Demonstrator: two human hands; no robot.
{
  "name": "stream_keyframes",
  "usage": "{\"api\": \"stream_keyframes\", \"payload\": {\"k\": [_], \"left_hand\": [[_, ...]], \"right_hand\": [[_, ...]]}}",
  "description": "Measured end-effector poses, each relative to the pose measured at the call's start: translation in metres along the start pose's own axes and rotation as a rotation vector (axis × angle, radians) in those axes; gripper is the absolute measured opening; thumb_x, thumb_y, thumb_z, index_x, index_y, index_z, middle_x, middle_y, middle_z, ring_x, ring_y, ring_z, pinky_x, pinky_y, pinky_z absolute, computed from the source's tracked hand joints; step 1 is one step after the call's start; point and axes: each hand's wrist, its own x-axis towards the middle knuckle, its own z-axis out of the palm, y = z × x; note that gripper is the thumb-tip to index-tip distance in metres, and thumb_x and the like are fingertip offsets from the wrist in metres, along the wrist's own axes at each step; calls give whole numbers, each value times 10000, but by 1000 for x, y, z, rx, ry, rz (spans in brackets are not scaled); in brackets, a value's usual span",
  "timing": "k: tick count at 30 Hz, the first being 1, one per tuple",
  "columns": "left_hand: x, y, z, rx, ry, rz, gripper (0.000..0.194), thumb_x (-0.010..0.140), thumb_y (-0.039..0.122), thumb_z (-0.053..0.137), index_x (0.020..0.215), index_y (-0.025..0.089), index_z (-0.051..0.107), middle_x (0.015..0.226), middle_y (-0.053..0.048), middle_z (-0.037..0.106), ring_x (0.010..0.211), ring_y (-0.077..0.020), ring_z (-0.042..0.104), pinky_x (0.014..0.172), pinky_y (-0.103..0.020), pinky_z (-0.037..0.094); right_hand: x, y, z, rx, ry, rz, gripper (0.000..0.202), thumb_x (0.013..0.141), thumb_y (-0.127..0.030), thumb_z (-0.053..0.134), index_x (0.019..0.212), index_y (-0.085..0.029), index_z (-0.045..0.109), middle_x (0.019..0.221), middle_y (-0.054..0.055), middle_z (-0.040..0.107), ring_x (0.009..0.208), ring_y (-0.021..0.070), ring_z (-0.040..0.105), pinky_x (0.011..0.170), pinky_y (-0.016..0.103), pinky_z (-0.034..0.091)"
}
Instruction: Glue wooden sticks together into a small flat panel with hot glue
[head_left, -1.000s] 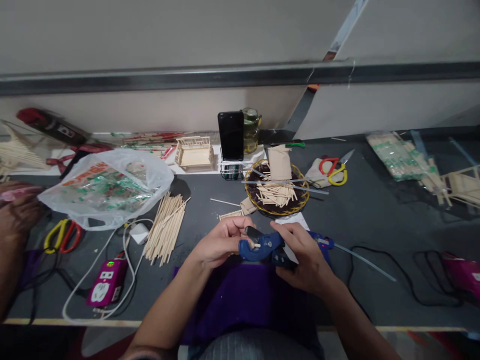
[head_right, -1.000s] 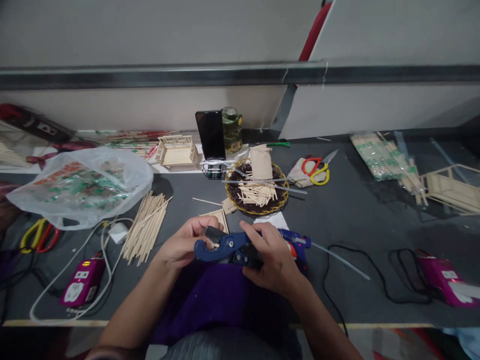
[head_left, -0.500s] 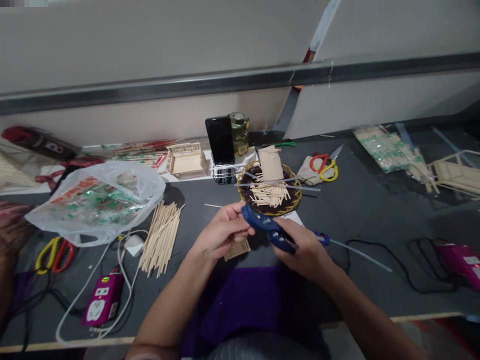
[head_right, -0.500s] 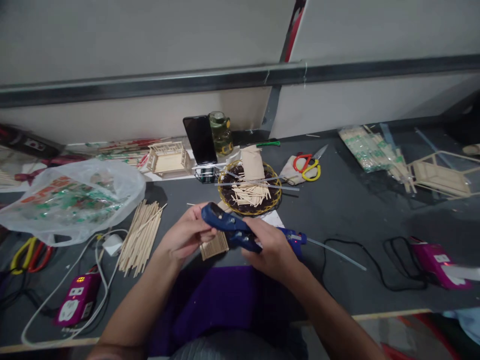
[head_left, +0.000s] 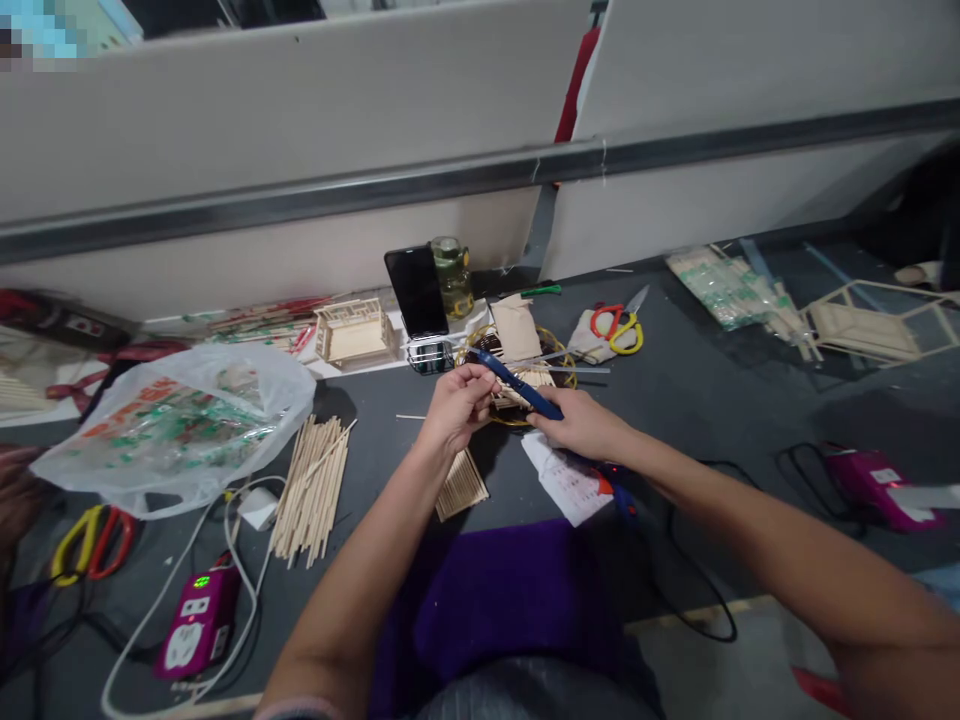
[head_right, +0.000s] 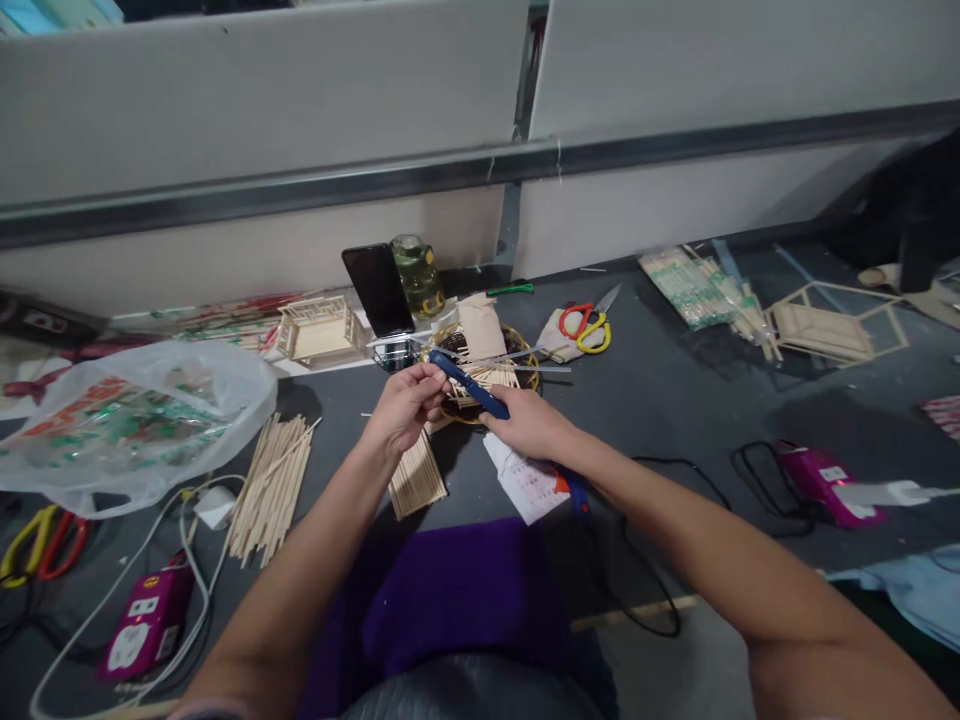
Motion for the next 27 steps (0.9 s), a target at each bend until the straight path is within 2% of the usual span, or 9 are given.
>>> {"api": "stream_keyframes", "payload": {"k": [7, 13, 15, 18, 20, 22, 25, 27], "left_hand": [[7, -12, -4, -11, 3, -73, 315, 538, 195, 822, 640, 124, 533, 545, 25, 577, 352, 6, 302, 344, -141, 170], [16, -25, -8, -48, 8, -103, 282, 558, 161, 807, 631, 112, 540, 523, 36, 542, 344, 11, 296, 329, -134, 155], [17, -28, -11, -54, 8, -102, 259, 578, 149, 796, 645, 103, 550, 541, 25, 554, 350, 9, 308, 329, -131, 163], [14, -29, -17, -73, 3, -97, 210, 631, 142, 773, 718, 83, 591, 573, 16, 562, 366, 11, 306, 333, -122, 167], [10, -29, -21, -98, -1, -97, 202, 660, 117, 754, 809, 72, 627, 605, 7, 575, 395, 3, 350, 347, -114, 218], [5, -27, -25, -134, -8, -102, 242, 678, 73, 730, 907, 73, 651, 647, -7, 600, 443, -15, 438, 385, -116, 318], [-4, -25, -31, -182, -19, -101, 300, 704, 28, 691, 994, 96, 663, 723, -29, 648, 555, -60, 583, 516, -156, 490], [-11, -24, -36, -211, -27, -76, 307, 712, 27, 686, 1006, 113, 663, 787, -43, 674, 664, -103, 656, 631, -211, 558]], "right_hand": [[-1, 5, 1, -53, -65, 18, 290, 849, -294, 515, 1041, -152, 680, 880, 80, 729, 793, 221, 666, 672, 264, 454], [0, 1, 2, -36, -56, 54, 177, 824, -238, 539, 879, -162, 690, 747, 57, 699, 721, 208, 654, 652, 267, 456], [-2, 2, 1, 71, -107, 138, 126, 812, -264, 564, 796, -173, 650, 573, 15, 626, 551, 176, 603, 556, 260, 446], [-9, 5, -5, 438, -242, 318, 173, 797, -328, 580, 699, -187, 558, 437, -38, 495, 371, 121, 467, 412, 245, 397], [-16, 7, -11, 708, -241, 365, 157, 759, -320, 618, 734, -181, 551, 505, -29, 535, 413, 114, 498, 425, 244, 428], [-24, 8, -18, 873, -169, 348, 209, 707, -294, 666, 849, -167, 579, 627, -2, 601, 529, 129, 572, 514, 258, 489], [-40, 6, -23, 918, -70, 280, 400, 687, -324, 690, 1038, -162, 585, 823, 47, 656, 712, 166, 633, 653, 299, 531], [-52, 3, -20, 846, -47, 227, 458, 720, -386, 671, 1112, -174, 567, 927, 67, 658, 777, 189, 642, 653, 312, 533]]}}
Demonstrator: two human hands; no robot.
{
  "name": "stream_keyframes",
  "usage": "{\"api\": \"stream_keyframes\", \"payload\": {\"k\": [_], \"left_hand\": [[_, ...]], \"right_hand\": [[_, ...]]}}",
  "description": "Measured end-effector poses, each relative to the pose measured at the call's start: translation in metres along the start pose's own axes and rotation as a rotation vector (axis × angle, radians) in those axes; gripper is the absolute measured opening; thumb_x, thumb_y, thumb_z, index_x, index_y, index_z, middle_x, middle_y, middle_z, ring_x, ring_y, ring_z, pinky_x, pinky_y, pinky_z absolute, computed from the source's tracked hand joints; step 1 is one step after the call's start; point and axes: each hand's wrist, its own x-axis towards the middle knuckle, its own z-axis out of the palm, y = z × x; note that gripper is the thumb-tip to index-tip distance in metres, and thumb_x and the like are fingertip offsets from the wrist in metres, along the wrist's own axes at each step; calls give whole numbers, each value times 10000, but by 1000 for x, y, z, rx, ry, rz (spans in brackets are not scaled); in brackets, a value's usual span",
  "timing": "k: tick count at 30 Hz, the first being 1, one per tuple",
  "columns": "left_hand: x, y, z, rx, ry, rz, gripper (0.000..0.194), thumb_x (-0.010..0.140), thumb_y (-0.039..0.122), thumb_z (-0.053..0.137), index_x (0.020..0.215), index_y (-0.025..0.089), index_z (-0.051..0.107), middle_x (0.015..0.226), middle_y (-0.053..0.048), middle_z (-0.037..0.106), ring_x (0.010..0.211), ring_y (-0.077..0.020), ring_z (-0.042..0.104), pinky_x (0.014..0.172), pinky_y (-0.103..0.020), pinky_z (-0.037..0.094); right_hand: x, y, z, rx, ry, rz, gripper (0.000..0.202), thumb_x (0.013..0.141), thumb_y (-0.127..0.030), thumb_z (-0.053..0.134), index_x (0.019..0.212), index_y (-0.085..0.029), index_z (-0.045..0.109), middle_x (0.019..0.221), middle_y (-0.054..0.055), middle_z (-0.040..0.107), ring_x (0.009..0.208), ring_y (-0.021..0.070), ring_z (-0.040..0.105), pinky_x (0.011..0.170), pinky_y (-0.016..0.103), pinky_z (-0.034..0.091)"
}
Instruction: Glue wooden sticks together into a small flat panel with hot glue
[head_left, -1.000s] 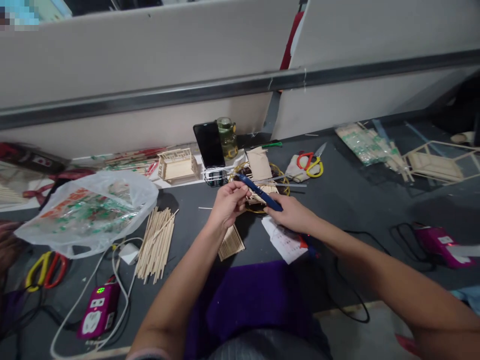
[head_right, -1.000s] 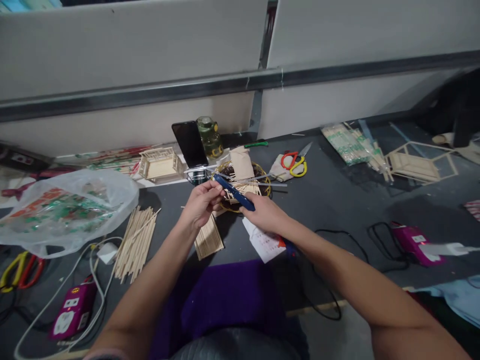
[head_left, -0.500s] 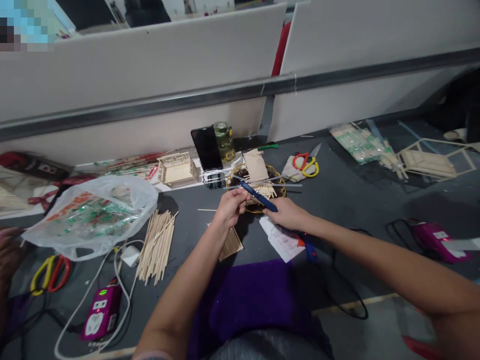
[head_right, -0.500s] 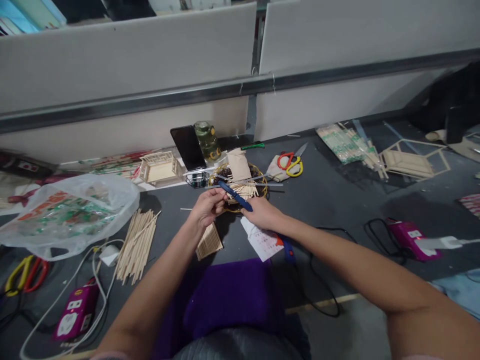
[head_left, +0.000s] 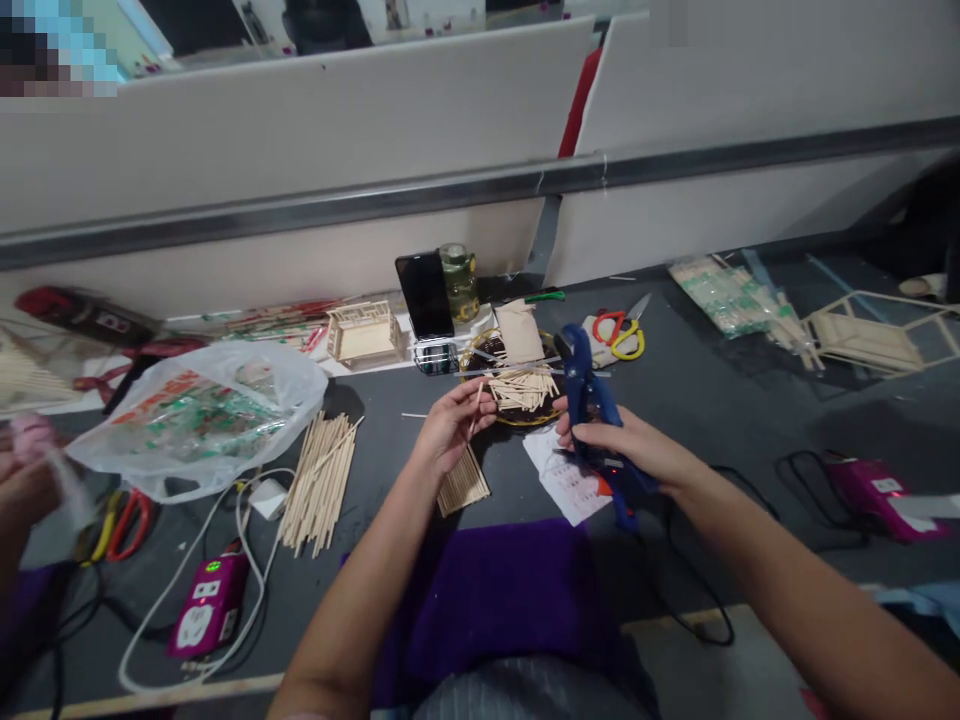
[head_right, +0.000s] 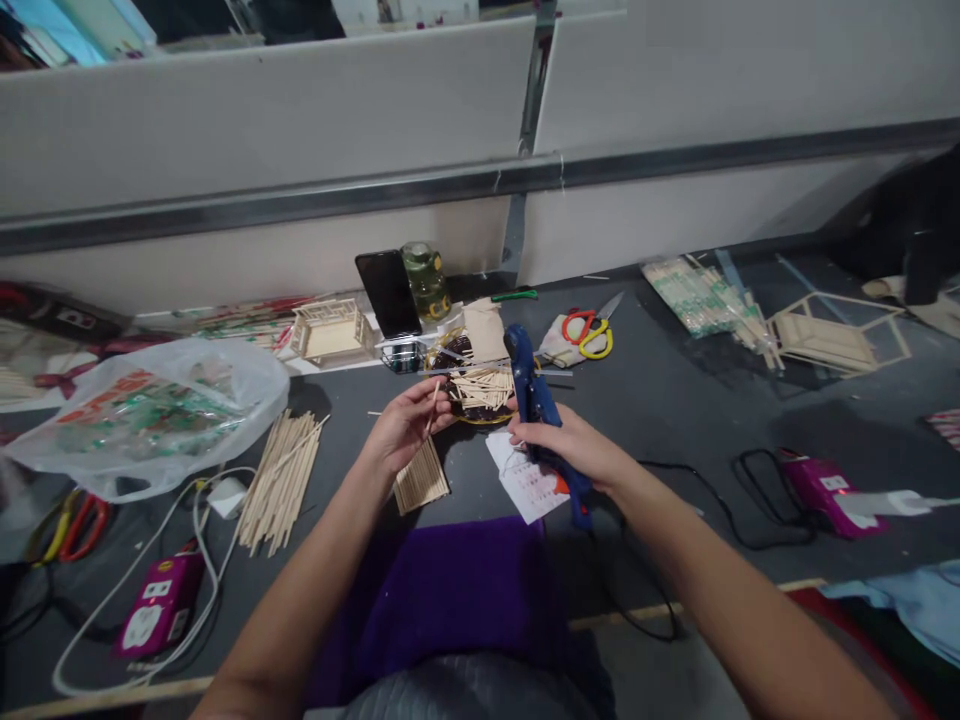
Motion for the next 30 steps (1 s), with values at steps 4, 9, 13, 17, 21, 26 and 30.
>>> {"api": "stream_keyframes", "payload": {"k": [4, 9, 13, 17, 21, 26, 30], "left_hand": [[-15, 1, -13, -48, 14, 91, 338, 689, 40, 724, 1008, 128, 657, 856, -46, 689, 791, -156, 698, 745, -282, 577], [-34, 3, -35, -5, 133, 209, 383, 646, 93, 790, 1005, 137, 663, 855, -39, 692, 834, -160, 701, 798, -272, 544], [-50, -1, -51, 130, 214, 278, 367, 603, 190, 838, 929, 131, 680, 808, -20, 671, 783, -164, 705, 795, -275, 528], [-66, -19, -63, 383, 224, 325, 363, 611, 253, 827, 927, 138, 690, 726, 10, 635, 687, -139, 674, 702, -243, 501], [-80, -42, -71, 606, 153, 313, 354, 645, 212, 786, 980, 143, 691, 701, 5, 650, 622, -94, 579, 623, -201, 432], [-92, -55, -67, 664, 32, 223, 395, 666, 199, 750, 1048, 144, 664, 686, 6, 653, 587, -98, 551, 589, -205, 407], [-96, -55, -65, 613, -21, 233, 409, 667, 192, 742, 1064, 154, 651, 678, 13, 654, 609, -112, 576, 625, -220, 435]], "right_hand": [[-27, 22, 25, -408, -62, -209, 411, 798, -400, 601, 1155, -202, 549, 1019, 82, 659, 837, 219, 641, 710, 373, 536], [-50, 69, 82, -981, -52, -533, 605, 696, -297, 714, 1253, -146, 534, 1149, 164, 616, 1052, 319, 562, 923, 491, 436], [-55, 99, 118, -1237, -129, -621, 627, 653, -359, 764, 1206, -123, 589, 1074, 186, 628, 986, 337, 558, 897, 509, 412], [-55, 110, 125, -1282, -149, -650, 742, 640, -469, 774, 1245, -92, 571, 1138, 216, 609, 1063, 366, 532, 957, 559, 376], [-45, 97, 110, -1131, -91, -713, 486, 831, -434, 632, 1214, -136, 604, 1100, 167, 632, 1015, 295, 569, 869, 450, 469], [-15, 75, 105, -1056, 39, -834, 290, 937, -191, 461, 1156, -213, 650, 1016, 104, 644, 942, 230, 546, 814, 368, 470], [3, 74, 114, -1184, -61, -884, 261, 944, -187, 453, 1065, -210, 684, 971, 96, 653, 913, 235, 508, 778, 372, 429]]}}
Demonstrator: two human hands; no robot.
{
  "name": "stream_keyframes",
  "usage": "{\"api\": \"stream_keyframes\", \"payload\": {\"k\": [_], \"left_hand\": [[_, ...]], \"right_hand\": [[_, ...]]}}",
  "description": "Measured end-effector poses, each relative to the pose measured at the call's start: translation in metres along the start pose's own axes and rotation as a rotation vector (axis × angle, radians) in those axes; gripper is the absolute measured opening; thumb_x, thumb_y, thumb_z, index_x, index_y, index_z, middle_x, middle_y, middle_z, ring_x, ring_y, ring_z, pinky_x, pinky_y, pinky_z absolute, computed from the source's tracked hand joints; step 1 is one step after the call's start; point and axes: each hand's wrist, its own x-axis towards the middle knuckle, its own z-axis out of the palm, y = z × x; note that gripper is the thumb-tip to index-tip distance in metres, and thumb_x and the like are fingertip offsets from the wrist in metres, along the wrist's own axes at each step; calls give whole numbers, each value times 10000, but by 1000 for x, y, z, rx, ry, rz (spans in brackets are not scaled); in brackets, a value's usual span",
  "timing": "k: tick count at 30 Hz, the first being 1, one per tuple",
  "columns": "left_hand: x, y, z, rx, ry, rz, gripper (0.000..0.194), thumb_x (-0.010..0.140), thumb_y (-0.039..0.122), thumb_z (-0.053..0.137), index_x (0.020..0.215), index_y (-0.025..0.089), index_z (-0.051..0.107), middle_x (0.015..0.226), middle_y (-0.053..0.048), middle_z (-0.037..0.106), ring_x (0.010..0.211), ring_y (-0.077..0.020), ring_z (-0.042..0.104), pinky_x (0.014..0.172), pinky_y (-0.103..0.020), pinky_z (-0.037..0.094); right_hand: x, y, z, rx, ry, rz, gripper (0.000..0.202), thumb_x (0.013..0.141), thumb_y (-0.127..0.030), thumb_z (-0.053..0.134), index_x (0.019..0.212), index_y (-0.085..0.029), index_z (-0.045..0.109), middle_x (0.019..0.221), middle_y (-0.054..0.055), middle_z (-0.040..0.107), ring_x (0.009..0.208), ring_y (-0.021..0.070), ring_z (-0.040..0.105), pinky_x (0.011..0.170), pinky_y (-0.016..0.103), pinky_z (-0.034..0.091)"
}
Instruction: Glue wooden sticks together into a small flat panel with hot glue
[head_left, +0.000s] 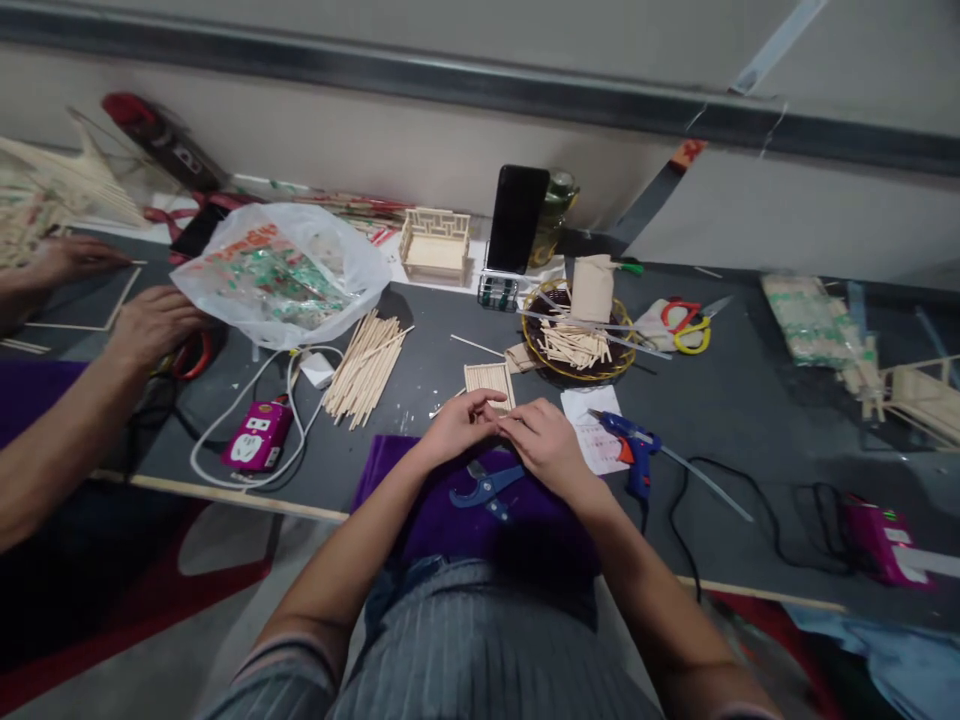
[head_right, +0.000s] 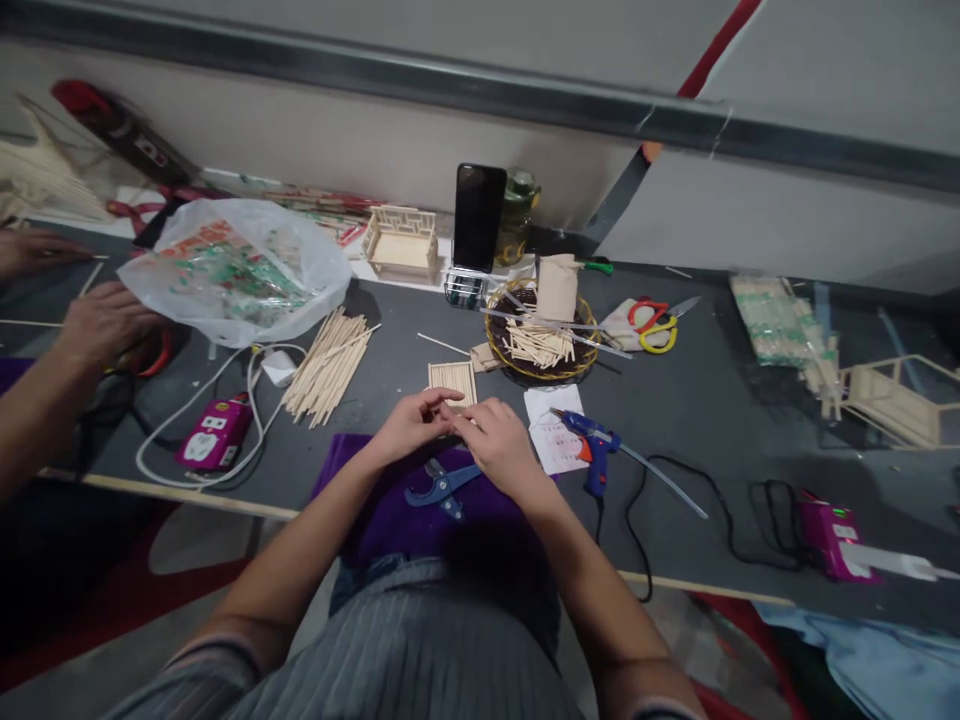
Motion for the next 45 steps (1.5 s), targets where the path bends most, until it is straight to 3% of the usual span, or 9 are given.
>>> {"api": "stream_keyframes", "payload": {"k": [4, 8, 10, 16, 26, 32, 45], "left_hand": [[-4, -7, -4, -56, 46, -10, 337, 717, 249, 717, 1037, 154, 669, 758, -38, 700, 689, -148, 625, 688, -255, 461], [-12, -19, -11, 108, 327, 136, 153, 788, 272, 646, 887, 180, 717, 836, -65, 690, 810, -184, 611, 792, -296, 441], [-17, -25, -15, 275, 374, 224, 105, 786, 245, 646, 832, 197, 727, 813, -55, 658, 820, -190, 585, 806, -304, 422], [-30, -34, -20, 566, 242, 317, 96, 806, 225, 643, 857, 220, 724, 854, -48, 613, 853, -193, 566, 775, -300, 409], [-30, -43, -13, 981, 190, 396, 125, 897, 245, 541, 923, 205, 657, 920, -40, 580, 856, -163, 566, 723, -262, 440], [-30, -42, -9, 1036, 228, 396, 135, 906, 265, 524, 888, 205, 643, 909, -27, 575, 807, -141, 568, 688, -244, 437], [-33, -36, -8, 996, 235, 410, 85, 885, 218, 545, 887, 192, 625, 914, -22, 562, 769, -124, 564, 668, -227, 431]], "right_hand": [[0, 7, 9, -24, -3, 38, 236, 950, -216, 458, 978, -197, 692, 917, 86, 650, 873, 228, 486, 753, 365, 391], [-5, 17, 16, 32, 61, 127, 201, 931, -228, 500, 913, -198, 698, 886, 81, 622, 872, 223, 480, 769, 367, 392], [-7, 19, 19, 43, 67, 139, 195, 925, -239, 514, 893, -201, 703, 894, 83, 612, 879, 225, 475, 773, 371, 395], [-11, 19, 25, 30, 65, 140, 198, 921, -236, 518, 883, -194, 708, 897, 91, 590, 889, 230, 460, 781, 368, 410], [-11, 23, 32, 31, 67, 113, 162, 907, -218, 540, 881, -213, 700, 893, 87, 585, 890, 239, 459, 743, 357, 419], [-16, 21, 28, 20, 24, 129, 160, 878, -205, 578, 1020, -201, 654, 941, 96, 590, 929, 263, 467, 773, 383, 430], [-17, 20, 33, -32, 9, 135, 128, 911, -208, 534, 904, -199, 661, 861, 77, 605, 872, 242, 477, 743, 348, 410]]}}
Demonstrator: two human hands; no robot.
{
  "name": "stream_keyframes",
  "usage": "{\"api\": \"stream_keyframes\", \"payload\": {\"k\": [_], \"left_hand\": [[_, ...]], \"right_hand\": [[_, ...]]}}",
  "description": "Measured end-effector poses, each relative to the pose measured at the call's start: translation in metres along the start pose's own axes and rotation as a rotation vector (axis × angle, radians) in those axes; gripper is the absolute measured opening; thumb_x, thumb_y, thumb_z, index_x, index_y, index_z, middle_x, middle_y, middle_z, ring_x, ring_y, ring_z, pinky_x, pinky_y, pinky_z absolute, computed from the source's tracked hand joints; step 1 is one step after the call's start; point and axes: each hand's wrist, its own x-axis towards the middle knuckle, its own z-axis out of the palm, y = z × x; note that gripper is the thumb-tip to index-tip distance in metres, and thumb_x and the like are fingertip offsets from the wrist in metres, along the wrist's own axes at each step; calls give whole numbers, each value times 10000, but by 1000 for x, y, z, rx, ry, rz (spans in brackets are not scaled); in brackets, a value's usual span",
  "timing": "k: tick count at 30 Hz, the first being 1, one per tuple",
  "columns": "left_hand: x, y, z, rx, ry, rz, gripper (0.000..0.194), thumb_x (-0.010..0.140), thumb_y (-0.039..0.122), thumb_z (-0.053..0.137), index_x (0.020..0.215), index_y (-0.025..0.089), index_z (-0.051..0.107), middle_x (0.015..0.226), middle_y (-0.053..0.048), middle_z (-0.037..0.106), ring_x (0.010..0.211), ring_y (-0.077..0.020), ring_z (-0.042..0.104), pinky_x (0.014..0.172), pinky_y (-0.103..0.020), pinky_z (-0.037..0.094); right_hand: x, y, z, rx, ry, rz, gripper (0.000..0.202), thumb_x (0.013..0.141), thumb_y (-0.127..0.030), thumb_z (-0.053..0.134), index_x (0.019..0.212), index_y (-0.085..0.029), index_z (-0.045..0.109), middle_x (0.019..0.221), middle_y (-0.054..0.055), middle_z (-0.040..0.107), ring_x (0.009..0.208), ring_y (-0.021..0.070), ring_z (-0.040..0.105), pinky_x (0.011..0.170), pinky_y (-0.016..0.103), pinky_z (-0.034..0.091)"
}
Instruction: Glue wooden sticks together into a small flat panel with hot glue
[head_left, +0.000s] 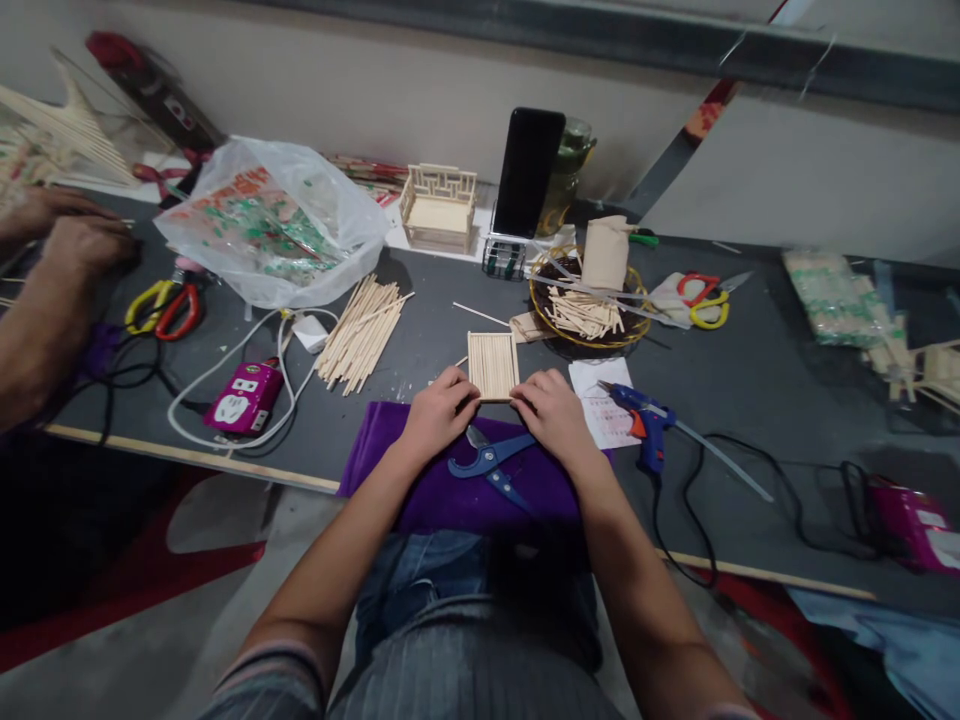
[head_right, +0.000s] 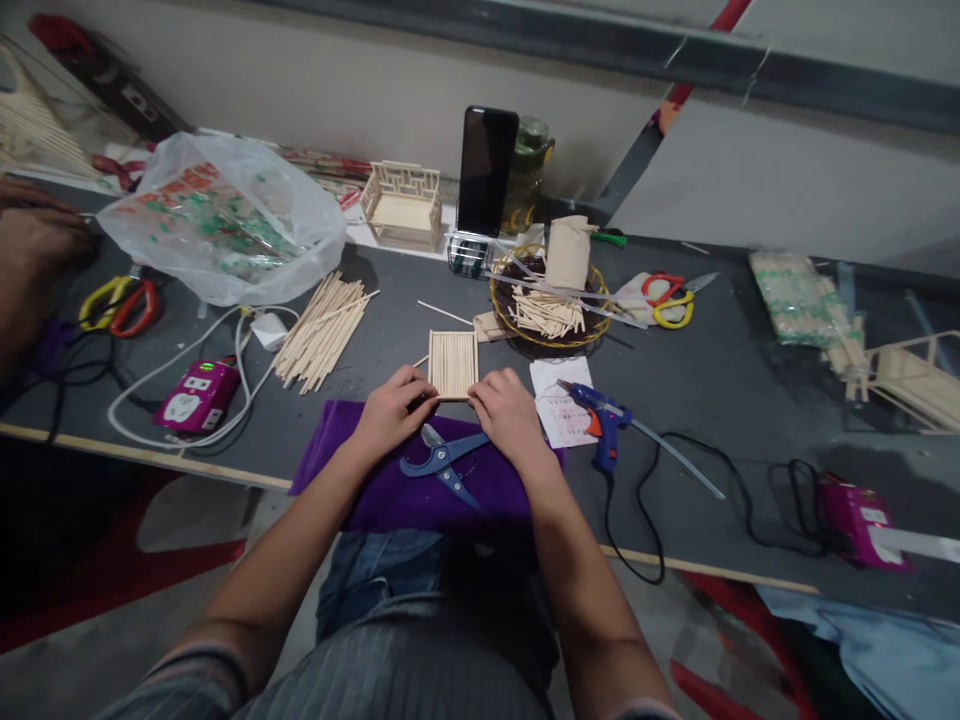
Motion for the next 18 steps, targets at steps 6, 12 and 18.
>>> {"api": "stream_keyframes", "payload": {"k": [6, 12, 18], "left_hand": [[-1, -2, 0, -23, -38, -21, 111, 838, 151, 561, 926, 196, 612, 946, -24, 544, 800, -132, 563, 694, -233, 445], [0, -1, 0, -48, -28, -30, 73, 849, 180, 569, 907, 193, 610, 939, -23, 539, 781, -129, 553, 694, -239, 442], [1, 1, 0, -65, -4, -18, 100, 889, 207, 533, 873, 189, 631, 910, -29, 543, 787, -131, 552, 698, -239, 439]], "right_hand": [[0, 0, 2, 6, -1, 16, 130, 911, -219, 542, 890, -199, 669, 851, 74, 613, 866, 236, 482, 734, 340, 400], [1, 0, 1, -2, -2, 19, 152, 917, -225, 525, 892, -207, 674, 840, 74, 609, 853, 238, 483, 723, 347, 400], [0, -1, 0, -8, -6, 13, 172, 925, -226, 505, 898, -204, 674, 838, 76, 604, 858, 238, 480, 729, 346, 399]]}}
